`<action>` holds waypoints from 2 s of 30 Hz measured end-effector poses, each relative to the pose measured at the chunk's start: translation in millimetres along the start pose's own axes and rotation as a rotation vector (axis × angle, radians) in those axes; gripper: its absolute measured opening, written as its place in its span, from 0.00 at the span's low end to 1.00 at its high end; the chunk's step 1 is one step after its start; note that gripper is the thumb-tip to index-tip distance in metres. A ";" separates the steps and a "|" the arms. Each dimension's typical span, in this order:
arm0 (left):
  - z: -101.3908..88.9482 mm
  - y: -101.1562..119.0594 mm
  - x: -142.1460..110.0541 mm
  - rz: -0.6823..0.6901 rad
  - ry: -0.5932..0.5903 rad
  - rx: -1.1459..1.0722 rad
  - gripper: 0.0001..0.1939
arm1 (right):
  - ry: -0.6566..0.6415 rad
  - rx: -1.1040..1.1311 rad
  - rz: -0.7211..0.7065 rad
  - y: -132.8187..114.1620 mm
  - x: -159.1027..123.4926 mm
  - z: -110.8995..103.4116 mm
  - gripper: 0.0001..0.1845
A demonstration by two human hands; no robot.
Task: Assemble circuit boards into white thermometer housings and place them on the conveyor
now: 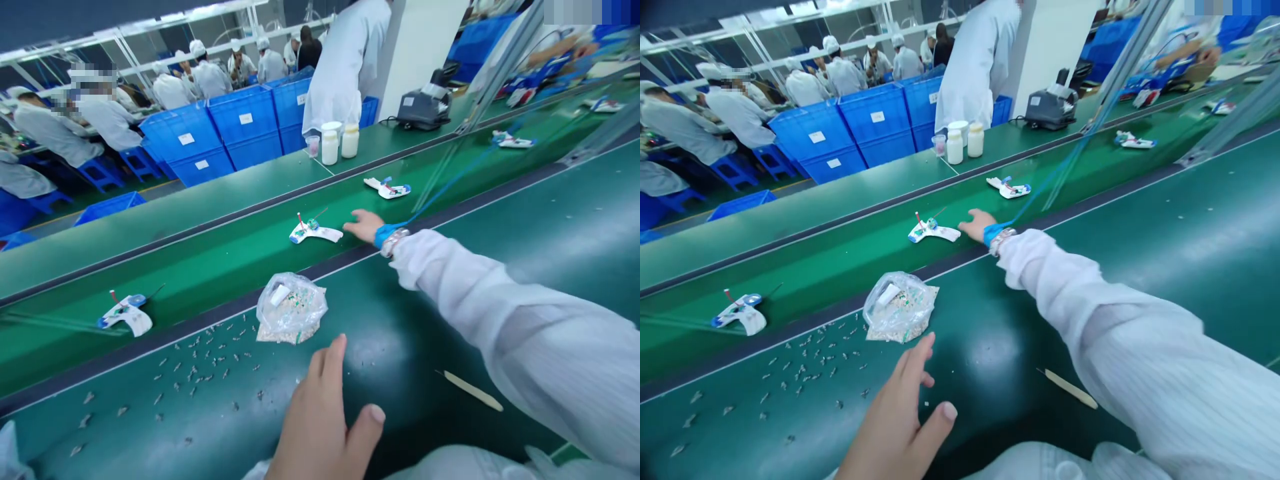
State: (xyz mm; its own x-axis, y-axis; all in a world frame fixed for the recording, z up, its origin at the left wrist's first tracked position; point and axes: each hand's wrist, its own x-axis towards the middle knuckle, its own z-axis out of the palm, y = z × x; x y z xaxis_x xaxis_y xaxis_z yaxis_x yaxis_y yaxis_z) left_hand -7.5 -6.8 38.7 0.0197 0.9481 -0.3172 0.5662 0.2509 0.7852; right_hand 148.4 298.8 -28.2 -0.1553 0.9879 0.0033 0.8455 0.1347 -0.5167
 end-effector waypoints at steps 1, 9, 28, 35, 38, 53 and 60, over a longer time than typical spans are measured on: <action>0.6 -2.9 0.8 0.011 0.006 -0.006 0.34 | -0.049 -0.025 0.008 -7.9 2.6 14.0 0.19; -1.4 -22.2 6.4 0.082 0.182 -0.146 0.28 | -0.391 -0.047 -0.046 -53.5 11.2 26.6 0.18; 3.4 -5.1 8.9 -0.102 0.432 -1.298 0.33 | -1.513 1.715 -0.221 -77.2 -192.7 11.5 0.17; 0.1 -4.3 24.3 -0.073 0.562 -1.312 0.26 | -1.431 1.701 -0.237 -85.4 -199.0 15.2 0.18; 1.3 -4.6 26.9 -0.103 0.488 -1.324 0.26 | -1.406 1.648 -0.242 -84.0 -199.7 18.0 0.19; 10.4 -9.9 29.6 -0.005 0.309 -1.375 0.20 | -1.382 1.534 -0.360 -82.1 -196.1 20.6 0.20; 8.6 -13.7 30.1 0.032 0.511 -1.427 0.24 | -1.502 1.565 -0.340 -83.1 -207.7 35.9 0.22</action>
State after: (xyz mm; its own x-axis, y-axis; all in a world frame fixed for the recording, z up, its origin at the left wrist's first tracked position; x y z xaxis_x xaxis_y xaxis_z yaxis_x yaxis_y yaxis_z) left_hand -7.5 16.7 13.8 -0.4332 0.8453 -0.3127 -0.6836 -0.0821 0.7252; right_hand 92.1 79.6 -16.7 -0.9880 0.0671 0.1395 -0.1478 -0.6758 -0.7221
